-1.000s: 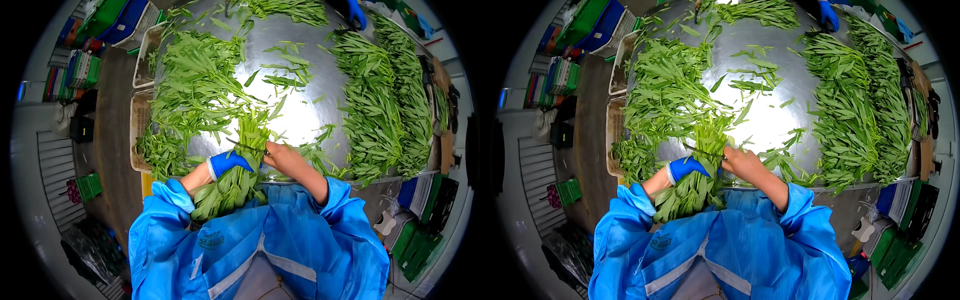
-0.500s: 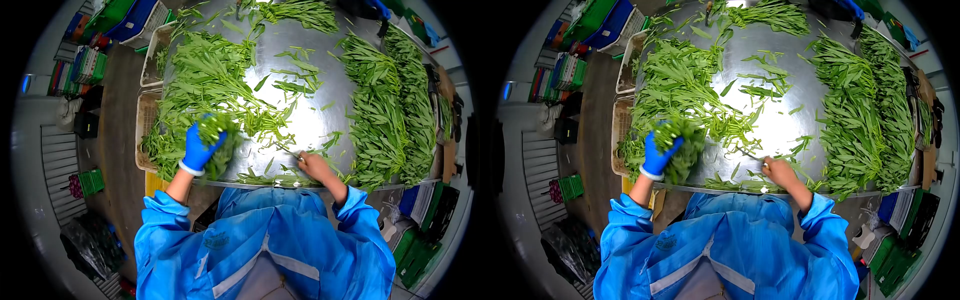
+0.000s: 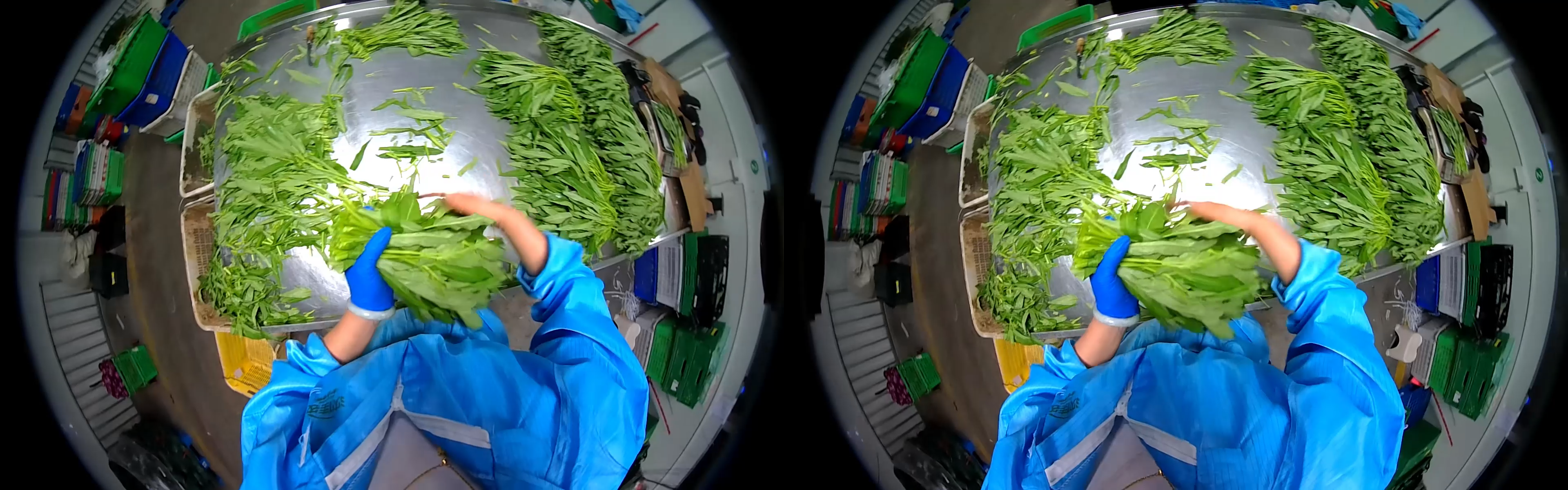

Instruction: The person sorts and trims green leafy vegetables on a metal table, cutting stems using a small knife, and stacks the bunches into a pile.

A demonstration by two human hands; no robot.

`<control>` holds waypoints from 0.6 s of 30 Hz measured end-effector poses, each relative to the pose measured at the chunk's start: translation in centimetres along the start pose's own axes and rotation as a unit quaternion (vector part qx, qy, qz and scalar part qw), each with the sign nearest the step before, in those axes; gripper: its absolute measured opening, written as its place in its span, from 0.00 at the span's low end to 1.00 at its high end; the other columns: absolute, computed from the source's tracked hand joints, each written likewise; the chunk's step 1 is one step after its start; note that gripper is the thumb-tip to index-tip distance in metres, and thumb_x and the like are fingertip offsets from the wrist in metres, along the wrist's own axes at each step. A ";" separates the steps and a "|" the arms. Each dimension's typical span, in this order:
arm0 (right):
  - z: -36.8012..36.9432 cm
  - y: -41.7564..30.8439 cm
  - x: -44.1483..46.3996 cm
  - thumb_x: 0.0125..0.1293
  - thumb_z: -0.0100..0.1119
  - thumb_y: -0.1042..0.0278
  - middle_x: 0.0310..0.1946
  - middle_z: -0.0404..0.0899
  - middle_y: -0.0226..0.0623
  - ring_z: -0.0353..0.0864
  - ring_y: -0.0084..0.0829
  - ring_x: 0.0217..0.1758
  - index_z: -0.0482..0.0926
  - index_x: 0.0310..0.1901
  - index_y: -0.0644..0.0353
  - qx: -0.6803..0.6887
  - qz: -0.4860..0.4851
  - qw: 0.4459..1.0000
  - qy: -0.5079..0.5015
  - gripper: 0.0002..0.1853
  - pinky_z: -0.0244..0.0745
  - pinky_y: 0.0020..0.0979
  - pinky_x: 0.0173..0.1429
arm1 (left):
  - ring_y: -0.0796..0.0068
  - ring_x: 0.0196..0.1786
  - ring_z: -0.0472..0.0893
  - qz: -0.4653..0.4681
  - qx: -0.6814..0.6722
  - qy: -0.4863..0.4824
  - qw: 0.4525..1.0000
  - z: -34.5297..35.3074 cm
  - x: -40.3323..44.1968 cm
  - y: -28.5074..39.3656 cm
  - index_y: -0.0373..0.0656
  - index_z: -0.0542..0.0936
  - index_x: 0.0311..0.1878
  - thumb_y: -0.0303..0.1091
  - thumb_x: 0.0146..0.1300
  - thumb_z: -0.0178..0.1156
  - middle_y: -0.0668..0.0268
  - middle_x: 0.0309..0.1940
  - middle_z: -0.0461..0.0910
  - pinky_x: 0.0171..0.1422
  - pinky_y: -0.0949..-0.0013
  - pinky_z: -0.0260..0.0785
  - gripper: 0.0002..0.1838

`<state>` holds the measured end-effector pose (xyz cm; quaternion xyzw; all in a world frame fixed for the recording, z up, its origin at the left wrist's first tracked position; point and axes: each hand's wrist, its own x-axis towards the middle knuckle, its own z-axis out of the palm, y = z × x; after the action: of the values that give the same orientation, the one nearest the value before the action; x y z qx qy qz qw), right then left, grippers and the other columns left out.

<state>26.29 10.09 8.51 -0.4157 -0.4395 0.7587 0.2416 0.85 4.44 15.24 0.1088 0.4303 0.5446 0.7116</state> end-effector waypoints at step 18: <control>9.1 1.1 -4.2 0.46 0.76 0.67 0.47 0.82 0.41 0.80 0.29 0.48 0.75 0.53 0.67 -0.093 0.043 0.995 -0.012 0.32 0.74 0.30 0.57 | 0.63 0.50 0.80 -0.090 -0.064 -0.015 0.994 -4.0 2.0 0.3 0.40 0.78 0.51 0.34 0.60 0.59 0.60 0.47 0.81 0.59 0.61 0.71 0.16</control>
<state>20.85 2.27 11.76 -0.4459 -0.4930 0.7289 0.1637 -2.19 5.05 12.01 0.0323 0.3921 0.5029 0.7696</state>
